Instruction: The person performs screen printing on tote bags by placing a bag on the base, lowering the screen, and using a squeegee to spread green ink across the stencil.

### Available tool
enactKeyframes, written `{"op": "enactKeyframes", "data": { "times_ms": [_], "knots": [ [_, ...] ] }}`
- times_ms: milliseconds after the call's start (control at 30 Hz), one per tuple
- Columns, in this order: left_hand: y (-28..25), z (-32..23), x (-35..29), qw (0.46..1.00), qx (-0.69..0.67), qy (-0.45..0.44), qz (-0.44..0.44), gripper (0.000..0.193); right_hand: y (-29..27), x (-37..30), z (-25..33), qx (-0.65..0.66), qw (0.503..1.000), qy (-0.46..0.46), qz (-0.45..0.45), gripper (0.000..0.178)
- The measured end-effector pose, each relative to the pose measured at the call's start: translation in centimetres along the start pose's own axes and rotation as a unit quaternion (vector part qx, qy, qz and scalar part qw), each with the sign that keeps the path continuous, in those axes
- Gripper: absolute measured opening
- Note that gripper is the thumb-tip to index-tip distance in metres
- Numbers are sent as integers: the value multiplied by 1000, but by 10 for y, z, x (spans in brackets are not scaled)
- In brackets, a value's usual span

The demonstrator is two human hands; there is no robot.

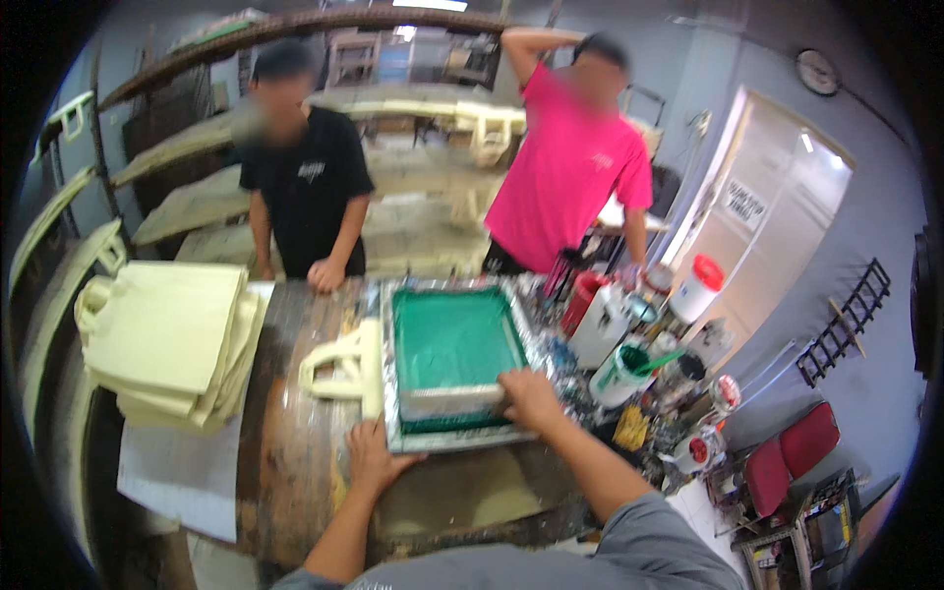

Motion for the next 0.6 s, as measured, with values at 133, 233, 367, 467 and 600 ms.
{"op": "enactKeyframes", "data": {
  "times_ms": [133,233,367,467,600],
  "knots": [
    [-4,1,-1,1000,-8,4,-14,115,-7,2,3,14,999,-19,-34,62],
    [-9,-3,-1,999,-19,16,-24,116,-13,3,6,7,999,-11,-35,57],
    [-6,-4,3,1000,-4,5,-1,117,-20,4,13,2,1000,-9,-26,63],
    [-8,-7,4,1000,1,22,-11,119,-24,3,15,2,999,-17,-30,76],
    [-7,-6,4,1000,-9,15,-4,119,-28,0,22,-10,997,-66,-41,85]
  ]
}}
Point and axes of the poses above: each hand's wrist, its own x-axis towards the middle knuckle, its own y-axis out of the palm, z = x × y, the point moved 10 cm from there along x, towards the middle knuckle, and after that the axes turned 11 degrees about -y, right-handed, at the moved point
